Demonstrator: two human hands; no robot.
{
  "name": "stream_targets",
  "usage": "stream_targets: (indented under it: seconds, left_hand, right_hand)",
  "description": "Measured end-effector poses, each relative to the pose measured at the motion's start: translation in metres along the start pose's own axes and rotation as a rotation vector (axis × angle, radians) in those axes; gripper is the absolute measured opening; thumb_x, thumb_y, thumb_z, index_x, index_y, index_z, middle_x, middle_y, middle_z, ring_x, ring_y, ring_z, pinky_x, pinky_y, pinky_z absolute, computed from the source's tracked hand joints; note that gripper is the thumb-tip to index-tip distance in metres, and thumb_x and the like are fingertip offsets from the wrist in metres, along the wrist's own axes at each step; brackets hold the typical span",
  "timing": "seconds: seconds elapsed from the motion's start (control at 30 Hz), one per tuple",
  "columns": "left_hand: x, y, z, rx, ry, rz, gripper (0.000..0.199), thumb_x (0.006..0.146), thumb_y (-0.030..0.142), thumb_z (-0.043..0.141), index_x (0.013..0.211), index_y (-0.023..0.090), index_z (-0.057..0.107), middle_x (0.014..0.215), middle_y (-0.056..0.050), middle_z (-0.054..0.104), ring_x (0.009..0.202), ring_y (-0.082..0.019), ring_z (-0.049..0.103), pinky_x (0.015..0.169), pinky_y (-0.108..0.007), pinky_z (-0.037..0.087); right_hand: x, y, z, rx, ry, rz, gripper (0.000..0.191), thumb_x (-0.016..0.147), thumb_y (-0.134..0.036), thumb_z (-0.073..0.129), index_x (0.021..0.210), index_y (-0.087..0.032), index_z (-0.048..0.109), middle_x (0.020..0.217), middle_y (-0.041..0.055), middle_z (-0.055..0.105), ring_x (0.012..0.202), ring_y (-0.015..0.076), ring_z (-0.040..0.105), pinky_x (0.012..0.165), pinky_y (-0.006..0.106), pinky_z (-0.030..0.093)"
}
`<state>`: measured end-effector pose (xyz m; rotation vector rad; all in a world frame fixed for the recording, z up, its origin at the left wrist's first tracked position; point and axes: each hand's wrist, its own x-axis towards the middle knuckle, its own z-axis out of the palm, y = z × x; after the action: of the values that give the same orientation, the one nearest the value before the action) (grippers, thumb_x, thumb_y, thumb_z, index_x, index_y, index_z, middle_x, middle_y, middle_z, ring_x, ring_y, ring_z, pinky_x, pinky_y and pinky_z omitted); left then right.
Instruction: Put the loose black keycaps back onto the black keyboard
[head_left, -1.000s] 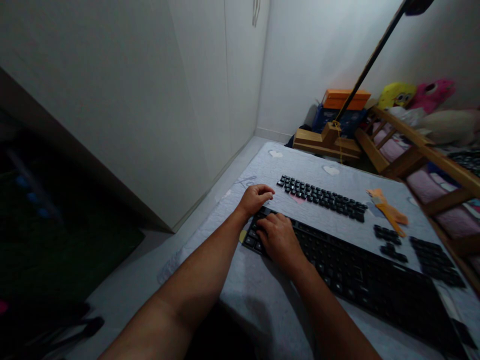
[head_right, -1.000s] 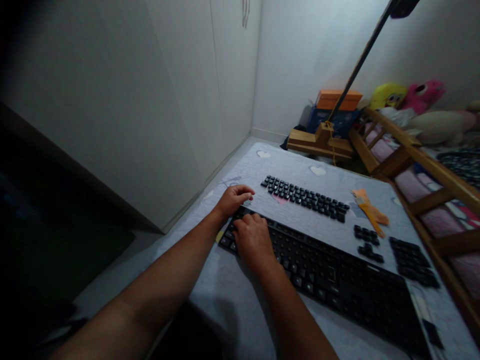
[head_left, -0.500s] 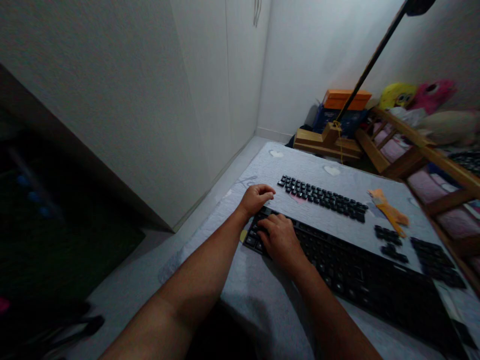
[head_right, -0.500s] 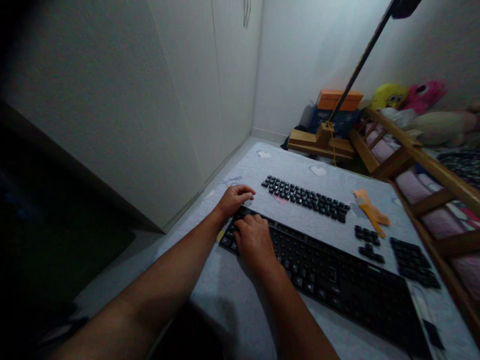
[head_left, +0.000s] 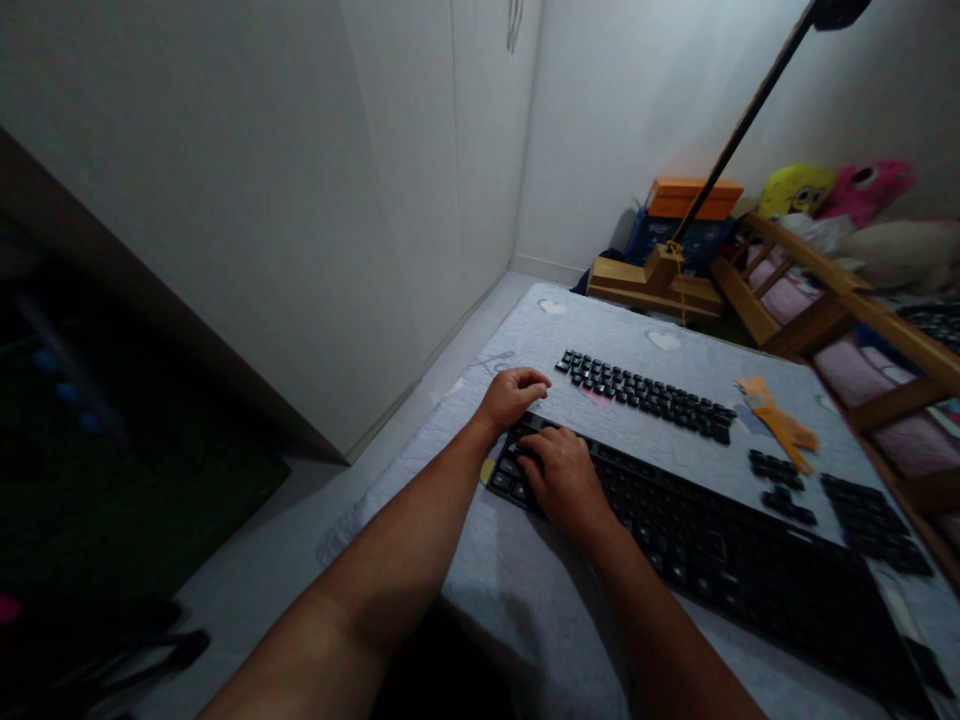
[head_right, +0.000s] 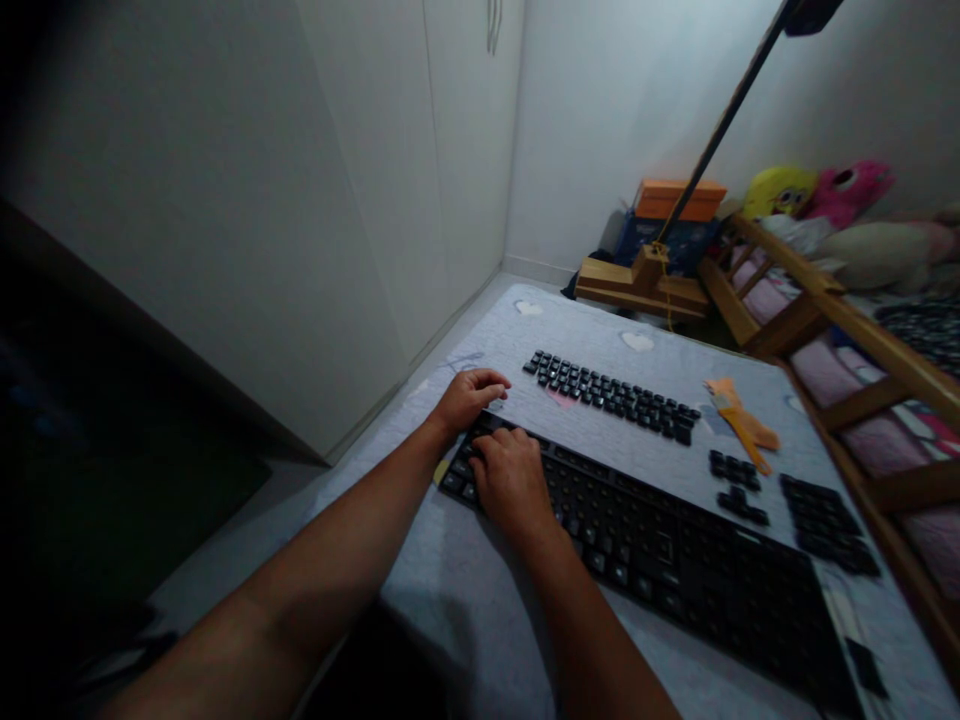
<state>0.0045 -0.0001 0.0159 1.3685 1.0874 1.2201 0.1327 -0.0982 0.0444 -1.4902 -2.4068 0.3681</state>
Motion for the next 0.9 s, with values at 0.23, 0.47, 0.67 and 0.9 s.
stream_targets:
  seconds: [0.23, 0.47, 0.67, 0.9]
  left_hand:
    - [0.0005, -0.0014, -0.0006, -0.028, 0.002, 0.003, 0.014, 0.07, 0.021, 0.062, 0.078, 0.013, 0.07, 0.066, -0.001, 0.067, 0.065, -0.012, 0.059, 0.067, -0.024, 0.047]
    - [0.0013, -0.0016, -0.0003, -0.026, 0.005, -0.015, 0.013, 0.069, 0.02, 0.062, 0.077, 0.013, 0.07, 0.066, -0.001, 0.067, 0.064, -0.011, 0.059, 0.065, -0.023, 0.047]
    - [0.0005, -0.0016, 0.0001, -0.03, 0.01, -0.003, 0.013, 0.069, 0.02, 0.062, 0.077, 0.014, 0.07, 0.066, -0.001, 0.067, 0.064, -0.011, 0.059, 0.064, -0.022, 0.047]
    - [0.0006, -0.0017, 0.0001, -0.02, 0.008, -0.013, 0.013, 0.069, 0.021, 0.062, 0.077, 0.014, 0.07, 0.067, -0.001, 0.067, 0.065, -0.012, 0.059, 0.066, -0.023, 0.047]
  right_hand:
    - [0.0004, -0.0014, 0.0044, -0.04, -0.005, -0.016, 0.017, 0.09, -0.022, 0.06, 0.103, -0.022, 0.071, 0.099, 0.0067, 0.068, 0.097, 0.0252, 0.055, 0.083, 0.037, 0.038]
    - [0.0001, -0.0014, 0.0076, -0.035, 0.019, -0.013, 0.018, 0.089, -0.021, 0.061, 0.104, -0.023, 0.071, 0.102, 0.0069, 0.066, 0.1, 0.0255, 0.054, 0.085, 0.037, 0.038]
    - [-0.0011, -0.0015, 0.0069, -0.036, 0.027, -0.015, 0.018, 0.089, -0.021, 0.06, 0.104, -0.023, 0.07, 0.103, 0.0075, 0.067, 0.101, 0.0252, 0.054, 0.086, 0.037, 0.038]
    - [-0.0014, -0.0028, 0.0063, -0.038, 0.02, -0.011, 0.019, 0.089, -0.021, 0.06, 0.105, -0.022, 0.07, 0.103, 0.0078, 0.066, 0.101, 0.0255, 0.054, 0.085, 0.038, 0.038]
